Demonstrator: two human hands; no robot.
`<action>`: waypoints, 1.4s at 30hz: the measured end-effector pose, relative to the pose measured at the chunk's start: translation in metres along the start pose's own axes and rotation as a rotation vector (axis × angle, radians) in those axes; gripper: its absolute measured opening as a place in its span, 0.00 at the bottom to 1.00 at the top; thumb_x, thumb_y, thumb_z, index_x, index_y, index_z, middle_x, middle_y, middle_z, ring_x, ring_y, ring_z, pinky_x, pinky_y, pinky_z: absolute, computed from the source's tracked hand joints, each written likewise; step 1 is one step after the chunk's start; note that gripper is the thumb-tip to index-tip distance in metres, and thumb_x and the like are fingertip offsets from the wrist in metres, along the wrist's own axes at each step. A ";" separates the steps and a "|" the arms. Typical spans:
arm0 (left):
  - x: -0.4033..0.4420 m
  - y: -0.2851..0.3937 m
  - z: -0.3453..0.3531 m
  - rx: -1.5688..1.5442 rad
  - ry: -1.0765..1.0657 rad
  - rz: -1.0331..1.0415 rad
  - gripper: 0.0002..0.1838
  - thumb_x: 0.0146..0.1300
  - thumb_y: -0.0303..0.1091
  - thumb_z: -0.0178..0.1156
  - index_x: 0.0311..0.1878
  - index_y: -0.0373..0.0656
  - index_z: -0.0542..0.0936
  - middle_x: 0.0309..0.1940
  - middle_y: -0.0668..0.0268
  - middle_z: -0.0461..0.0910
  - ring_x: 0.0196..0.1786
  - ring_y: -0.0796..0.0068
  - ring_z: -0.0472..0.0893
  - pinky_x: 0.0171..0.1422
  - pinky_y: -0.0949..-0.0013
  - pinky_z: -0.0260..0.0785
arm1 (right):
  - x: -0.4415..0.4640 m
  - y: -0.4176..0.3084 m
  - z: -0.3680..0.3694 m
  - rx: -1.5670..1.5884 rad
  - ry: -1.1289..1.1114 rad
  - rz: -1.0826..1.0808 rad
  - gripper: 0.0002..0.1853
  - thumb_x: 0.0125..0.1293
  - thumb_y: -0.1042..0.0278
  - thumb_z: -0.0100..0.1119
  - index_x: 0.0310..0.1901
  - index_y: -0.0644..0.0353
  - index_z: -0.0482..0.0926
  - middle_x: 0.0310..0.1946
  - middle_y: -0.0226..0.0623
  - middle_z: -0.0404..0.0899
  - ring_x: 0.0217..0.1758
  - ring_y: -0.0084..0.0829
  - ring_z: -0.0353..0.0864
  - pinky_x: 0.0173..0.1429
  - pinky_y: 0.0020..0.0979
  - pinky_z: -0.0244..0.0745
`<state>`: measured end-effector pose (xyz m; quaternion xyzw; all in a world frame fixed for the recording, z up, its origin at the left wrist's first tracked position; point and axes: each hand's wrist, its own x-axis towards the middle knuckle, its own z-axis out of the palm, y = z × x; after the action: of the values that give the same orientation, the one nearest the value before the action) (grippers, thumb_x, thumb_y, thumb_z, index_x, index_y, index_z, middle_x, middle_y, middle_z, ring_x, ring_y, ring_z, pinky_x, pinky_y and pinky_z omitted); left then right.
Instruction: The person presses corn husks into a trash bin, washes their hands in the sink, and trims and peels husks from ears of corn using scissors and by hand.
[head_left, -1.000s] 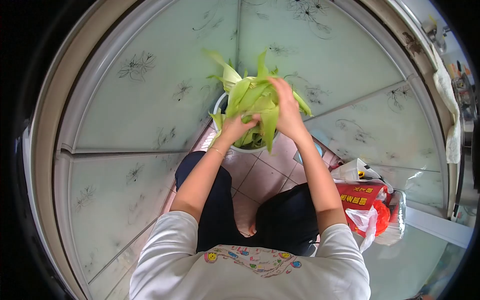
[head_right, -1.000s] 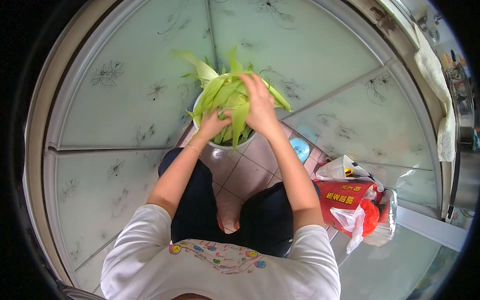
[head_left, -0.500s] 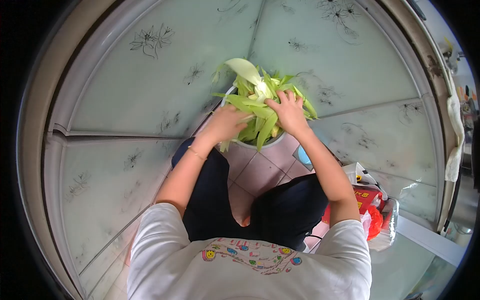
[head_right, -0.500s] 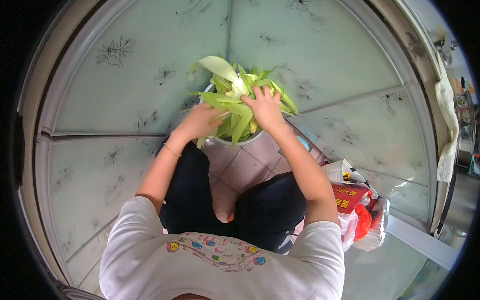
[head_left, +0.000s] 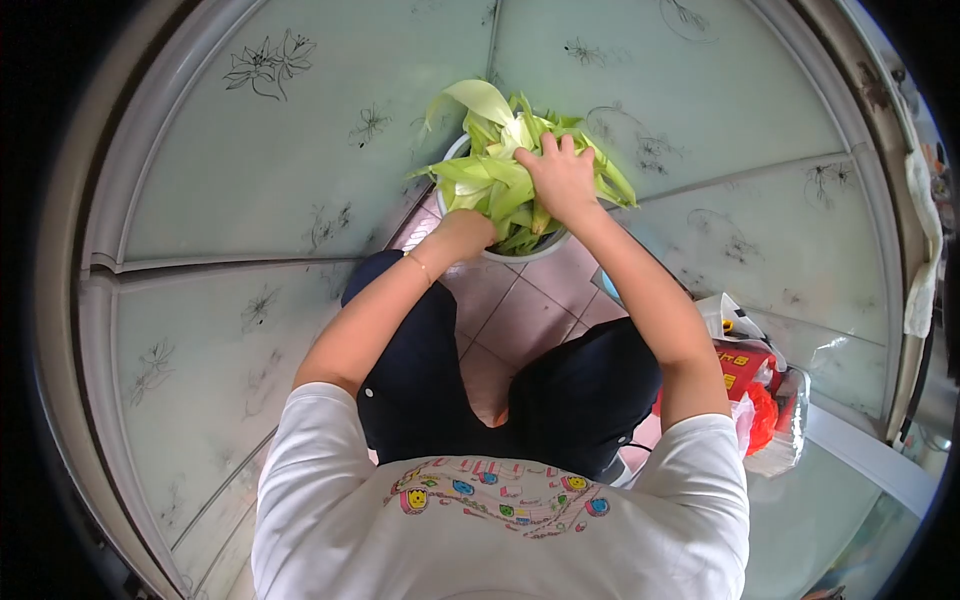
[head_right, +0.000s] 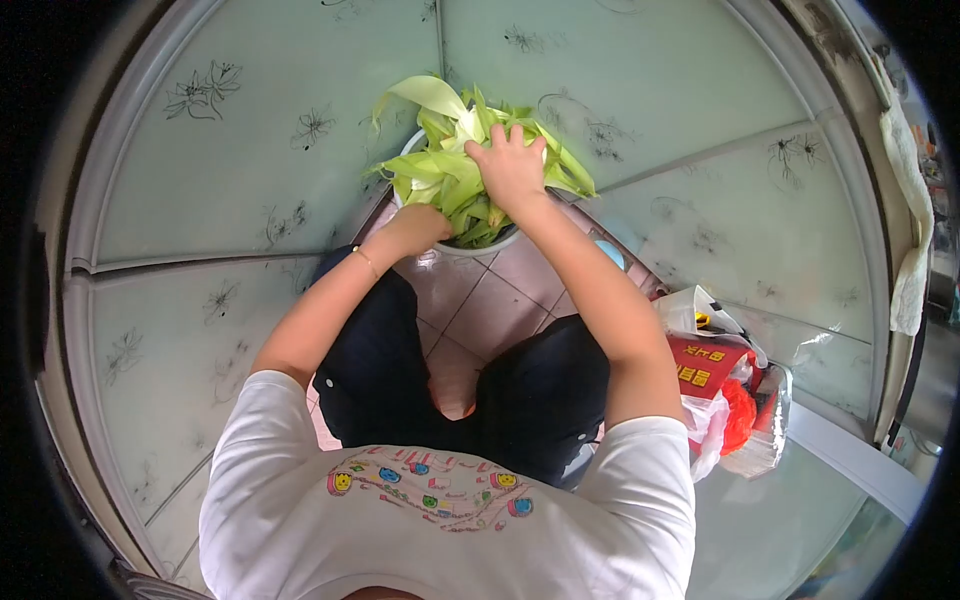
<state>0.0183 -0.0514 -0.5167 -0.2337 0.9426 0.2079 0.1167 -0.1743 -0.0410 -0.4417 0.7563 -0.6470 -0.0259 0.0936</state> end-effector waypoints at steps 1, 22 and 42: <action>0.007 0.001 -0.001 0.028 -0.068 -0.052 0.07 0.57 0.29 0.57 0.34 0.44 0.85 0.32 0.57 0.84 0.38 0.55 0.84 0.42 0.56 0.75 | 0.000 -0.001 0.001 -0.006 0.009 0.024 0.18 0.57 0.69 0.58 0.49 0.38 0.75 0.46 0.37 0.72 0.51 0.42 0.72 0.47 0.51 0.68; 0.064 0.006 0.027 0.112 -0.429 -0.426 0.17 0.65 0.37 0.53 0.53 0.46 0.83 0.56 0.64 0.81 0.59 0.67 0.79 0.57 0.64 0.69 | 0.005 -0.016 0.014 0.056 0.142 0.021 0.14 0.58 0.69 0.56 0.46 0.44 0.76 0.42 0.38 0.71 0.50 0.40 0.70 0.53 0.53 0.61; 0.049 0.048 0.011 -0.531 0.246 -0.142 0.09 0.55 0.33 0.64 0.37 0.40 0.85 0.35 0.53 0.84 0.39 0.53 0.83 0.47 0.59 0.74 | 0.013 -0.002 0.014 0.131 0.287 -0.052 0.13 0.55 0.72 0.57 0.43 0.48 0.75 0.39 0.38 0.70 0.47 0.39 0.70 0.49 0.42 0.62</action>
<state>-0.0464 -0.0267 -0.5258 -0.3450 0.8436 0.4085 -0.0493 -0.1726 -0.0546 -0.4550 0.7733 -0.6073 0.1223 0.1352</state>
